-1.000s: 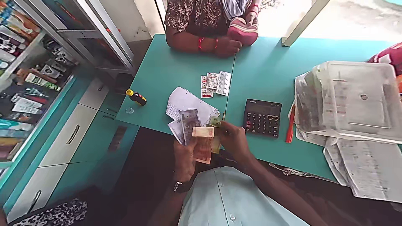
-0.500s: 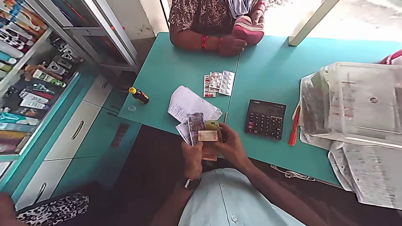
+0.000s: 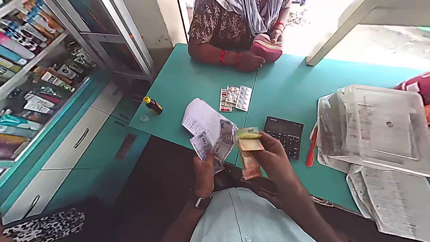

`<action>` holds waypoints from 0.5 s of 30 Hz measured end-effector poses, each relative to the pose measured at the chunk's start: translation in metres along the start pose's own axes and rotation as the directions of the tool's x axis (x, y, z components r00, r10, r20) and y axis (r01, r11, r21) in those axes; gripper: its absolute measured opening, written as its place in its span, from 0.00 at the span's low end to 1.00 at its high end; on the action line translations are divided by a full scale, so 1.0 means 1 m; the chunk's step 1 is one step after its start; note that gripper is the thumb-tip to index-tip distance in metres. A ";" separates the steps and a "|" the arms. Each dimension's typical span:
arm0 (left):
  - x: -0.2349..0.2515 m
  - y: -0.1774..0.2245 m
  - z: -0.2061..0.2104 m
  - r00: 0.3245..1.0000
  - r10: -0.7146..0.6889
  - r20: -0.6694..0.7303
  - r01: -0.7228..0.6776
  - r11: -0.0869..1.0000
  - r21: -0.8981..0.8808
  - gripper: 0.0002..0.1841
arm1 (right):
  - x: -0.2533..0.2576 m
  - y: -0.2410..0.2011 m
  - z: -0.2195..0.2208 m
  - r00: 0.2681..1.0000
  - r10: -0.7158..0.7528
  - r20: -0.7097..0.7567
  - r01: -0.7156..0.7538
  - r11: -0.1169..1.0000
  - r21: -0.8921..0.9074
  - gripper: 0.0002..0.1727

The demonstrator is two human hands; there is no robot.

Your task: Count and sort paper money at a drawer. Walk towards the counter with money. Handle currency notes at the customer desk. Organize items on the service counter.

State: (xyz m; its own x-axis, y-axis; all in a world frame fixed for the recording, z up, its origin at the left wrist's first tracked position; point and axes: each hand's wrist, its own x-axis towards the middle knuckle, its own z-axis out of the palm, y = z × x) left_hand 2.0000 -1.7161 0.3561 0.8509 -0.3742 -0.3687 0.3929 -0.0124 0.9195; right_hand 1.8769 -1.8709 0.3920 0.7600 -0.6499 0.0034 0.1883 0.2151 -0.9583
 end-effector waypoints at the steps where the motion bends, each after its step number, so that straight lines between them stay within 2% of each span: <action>1: 0.003 0.000 0.000 0.995 0.086 -0.047 -0.082 0.994 0.067 0.12 | -0.005 -0.005 -0.001 1.000 0.005 0.024 -0.007 0.996 0.085 0.16; 2: 0.006 -0.001 -0.001 0.975 0.204 -0.090 -0.188 0.969 0.162 0.11 | -0.010 -0.009 -0.001 0.998 0.014 0.061 -0.024 0.987 0.158 0.15; 4: 0.010 -0.004 0.000 0.878 0.463 -0.121 -0.390 0.839 0.379 0.12 | -0.018 -0.009 0.006 0.992 0.046 0.114 -0.075 0.963 0.259 0.12; 6: 0.012 -0.006 0.003 0.764 0.641 -0.075 -0.518 0.678 0.522 0.16 | -0.019 -0.002 0.022 0.994 0.104 0.041 -0.111 0.954 0.280 0.11; 7: 0.008 -0.005 0.005 0.743 0.668 -0.051 -0.537 0.639 0.551 0.16 | -0.017 0.003 0.032 0.988 0.147 -0.045 -0.127 0.948 0.291 0.11; 9: -0.001 -0.004 0.005 0.750 0.661 -0.012 -0.557 0.641 0.527 0.16 | -0.005 0.018 0.044 0.966 0.186 -0.178 -0.116 0.932 0.344 0.14; 12: -0.011 -0.011 -0.001 0.780 0.625 0.041 -0.601 0.728 0.329 0.14 | 0.011 0.029 0.048 0.941 0.238 -0.240 -0.149 0.930 0.337 0.13; 14: -0.017 -0.012 -0.004 0.842 0.536 0.066 -0.539 0.827 0.160 0.10 | 0.018 0.027 0.043 0.930 0.244 -0.276 -0.151 0.936 0.318 0.11; 15: -0.020 -0.008 -0.006 0.896 0.433 0.105 -0.440 0.896 0.058 0.10 | 0.021 0.023 0.039 0.931 0.228 -0.284 -0.136 0.941 0.309 0.12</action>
State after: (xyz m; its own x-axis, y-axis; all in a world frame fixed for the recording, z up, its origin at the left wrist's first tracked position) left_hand 1.9821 -1.7029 0.3553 0.8954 -0.4376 0.0819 -0.0420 0.0999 0.9941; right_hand 1.9212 -1.8509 0.3811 0.5737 -0.7636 -0.2962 0.2659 0.5158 -0.8144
